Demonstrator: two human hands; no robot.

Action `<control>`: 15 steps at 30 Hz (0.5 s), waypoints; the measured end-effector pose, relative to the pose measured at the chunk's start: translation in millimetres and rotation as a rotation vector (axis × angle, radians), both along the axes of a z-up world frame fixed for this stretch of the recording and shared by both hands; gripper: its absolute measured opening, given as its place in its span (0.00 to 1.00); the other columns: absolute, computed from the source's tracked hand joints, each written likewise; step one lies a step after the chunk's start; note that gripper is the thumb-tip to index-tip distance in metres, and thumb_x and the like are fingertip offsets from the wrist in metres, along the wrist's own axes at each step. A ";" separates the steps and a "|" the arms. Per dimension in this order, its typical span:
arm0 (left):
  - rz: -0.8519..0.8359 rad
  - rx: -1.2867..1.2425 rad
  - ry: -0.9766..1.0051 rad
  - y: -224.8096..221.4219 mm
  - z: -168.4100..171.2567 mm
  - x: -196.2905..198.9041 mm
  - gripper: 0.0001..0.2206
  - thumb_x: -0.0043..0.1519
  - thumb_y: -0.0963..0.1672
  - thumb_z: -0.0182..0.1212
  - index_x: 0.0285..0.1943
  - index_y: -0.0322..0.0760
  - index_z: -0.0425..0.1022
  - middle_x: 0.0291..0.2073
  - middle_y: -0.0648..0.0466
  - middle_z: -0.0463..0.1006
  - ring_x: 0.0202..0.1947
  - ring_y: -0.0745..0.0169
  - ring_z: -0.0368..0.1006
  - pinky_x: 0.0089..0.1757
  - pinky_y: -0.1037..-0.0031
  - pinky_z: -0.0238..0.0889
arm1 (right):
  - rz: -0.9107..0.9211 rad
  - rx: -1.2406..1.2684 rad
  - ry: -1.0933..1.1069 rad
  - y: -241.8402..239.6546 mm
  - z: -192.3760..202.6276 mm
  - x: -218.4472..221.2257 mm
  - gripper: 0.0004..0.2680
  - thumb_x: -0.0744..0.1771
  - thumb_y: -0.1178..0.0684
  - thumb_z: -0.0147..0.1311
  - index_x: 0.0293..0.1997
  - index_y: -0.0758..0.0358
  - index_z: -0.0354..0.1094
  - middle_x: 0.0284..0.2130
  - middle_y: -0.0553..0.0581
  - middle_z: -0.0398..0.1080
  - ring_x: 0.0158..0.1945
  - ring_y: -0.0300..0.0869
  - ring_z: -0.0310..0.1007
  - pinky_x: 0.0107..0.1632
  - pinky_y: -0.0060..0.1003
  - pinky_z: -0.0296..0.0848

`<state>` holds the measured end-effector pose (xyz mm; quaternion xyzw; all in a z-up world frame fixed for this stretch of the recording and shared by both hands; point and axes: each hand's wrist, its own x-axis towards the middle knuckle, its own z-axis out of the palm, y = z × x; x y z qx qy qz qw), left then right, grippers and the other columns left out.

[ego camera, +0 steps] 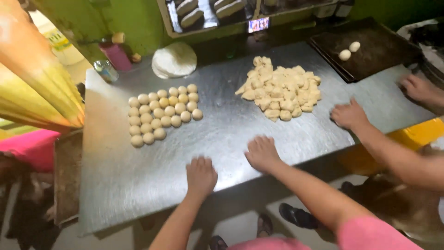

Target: Shape small pieces of dough into balls and arrange them on a metal table

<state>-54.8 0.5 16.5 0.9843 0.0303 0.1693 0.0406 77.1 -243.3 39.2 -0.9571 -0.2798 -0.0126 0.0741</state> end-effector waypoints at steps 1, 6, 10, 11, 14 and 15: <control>-0.054 -0.022 -0.014 9.1 -10.4 -22.0 0.08 0.56 0.48 0.55 0.34 0.41 0.70 0.31 0.50 0.70 0.37 0.44 0.68 0.36 0.53 0.59 | 0.016 0.008 0.021 -19.8 -5.2 -12.4 0.13 0.67 0.39 0.42 0.33 0.56 0.67 0.34 0.56 0.66 0.44 0.54 0.66 0.47 0.54 0.61; 0.014 0.033 0.078 33.3 -15.3 -8.1 0.07 0.58 0.48 0.55 0.34 0.44 0.68 0.33 0.51 0.70 0.37 0.44 0.66 0.37 0.52 0.59 | -0.018 0.003 0.089 -29.3 -26.5 19.6 0.13 0.69 0.44 0.38 0.35 0.57 0.68 0.37 0.57 0.65 0.45 0.56 0.62 0.47 0.54 0.59; 0.163 0.072 -0.009 11.3 -0.5 51.8 0.08 0.57 0.48 0.56 0.35 0.41 0.70 0.34 0.50 0.72 0.39 0.44 0.68 0.38 0.53 0.59 | -0.097 0.063 0.077 21.6 -8.7 67.6 0.09 0.69 0.44 0.42 0.38 0.55 0.67 0.43 0.58 0.68 0.51 0.57 0.63 0.52 0.55 0.56; 0.226 0.147 -0.107 3.1 1.8 56.9 0.14 0.60 0.53 0.60 0.36 0.41 0.73 0.34 0.50 0.75 0.40 0.45 0.70 0.37 0.53 0.61 | -0.105 0.060 0.031 33.2 -6.7 70.8 0.11 0.69 0.42 0.44 0.41 0.55 0.68 0.46 0.59 0.69 0.52 0.57 0.64 0.52 0.56 0.56; 0.106 -0.046 0.064 -11.3 -2.3 21.4 0.10 0.60 0.48 0.53 0.38 0.38 0.69 0.35 0.46 0.74 0.40 0.39 0.68 0.37 0.47 0.60 | 0.032 0.050 -0.100 16.1 -12.5 28.2 0.11 0.66 0.43 0.46 0.32 0.57 0.68 0.34 0.56 0.70 0.44 0.57 0.67 0.42 0.56 0.61; 0.106 -0.040 0.053 -6.0 -14.8 -0.3 0.10 0.60 0.48 0.53 0.38 0.38 0.69 0.35 0.46 0.74 0.40 0.39 0.68 0.37 0.47 0.60 | 0.032 0.056 -0.110 0.2 -10.3 16.9 0.11 0.66 0.43 0.46 0.32 0.57 0.68 0.34 0.56 0.70 0.44 0.57 0.67 0.42 0.56 0.61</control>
